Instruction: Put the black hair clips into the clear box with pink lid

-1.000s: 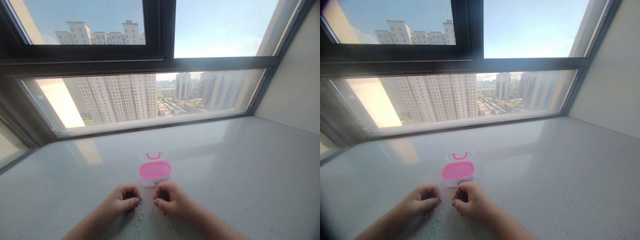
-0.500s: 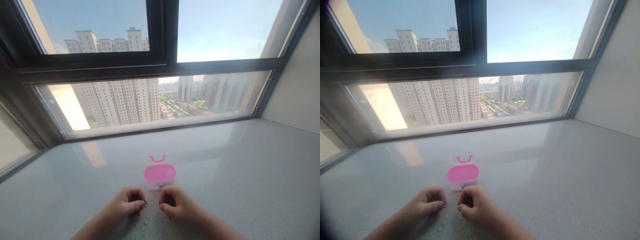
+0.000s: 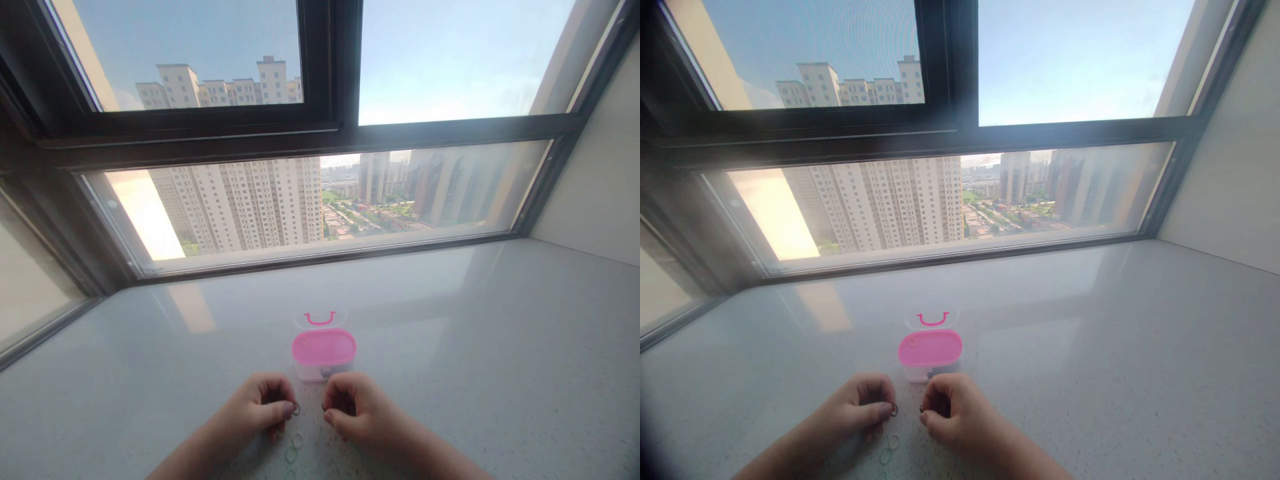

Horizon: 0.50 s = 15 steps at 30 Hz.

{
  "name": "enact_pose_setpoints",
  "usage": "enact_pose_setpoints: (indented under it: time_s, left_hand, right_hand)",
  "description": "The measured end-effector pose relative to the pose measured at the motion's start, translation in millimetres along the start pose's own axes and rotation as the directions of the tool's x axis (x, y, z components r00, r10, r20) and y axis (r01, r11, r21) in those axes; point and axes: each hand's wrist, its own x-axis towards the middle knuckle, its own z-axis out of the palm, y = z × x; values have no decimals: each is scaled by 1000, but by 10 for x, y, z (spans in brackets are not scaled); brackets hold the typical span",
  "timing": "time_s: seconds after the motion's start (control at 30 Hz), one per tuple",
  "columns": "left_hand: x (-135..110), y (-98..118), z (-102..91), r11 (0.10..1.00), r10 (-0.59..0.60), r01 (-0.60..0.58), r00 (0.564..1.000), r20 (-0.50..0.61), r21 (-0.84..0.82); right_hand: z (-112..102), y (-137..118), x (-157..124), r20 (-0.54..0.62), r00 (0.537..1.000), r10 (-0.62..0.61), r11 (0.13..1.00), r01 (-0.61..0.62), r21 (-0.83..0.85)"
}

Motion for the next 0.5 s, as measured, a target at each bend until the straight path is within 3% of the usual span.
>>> enact_pose_setpoints:
  time_s: [0.37, 0.5]
  left_hand:
    - [-11, 63, 20, 1000, -5, 5, 1000, -11, 9]
    - [-2, 48, 12, 1000, -3, 3, 1000, 0, -2]
  right_hand:
    - [-7, 13, 3, -9, 1000, -25, 999, 25, -23]
    - [-13, 15, 19, 1, 1000, -3, 999, 3, 39]
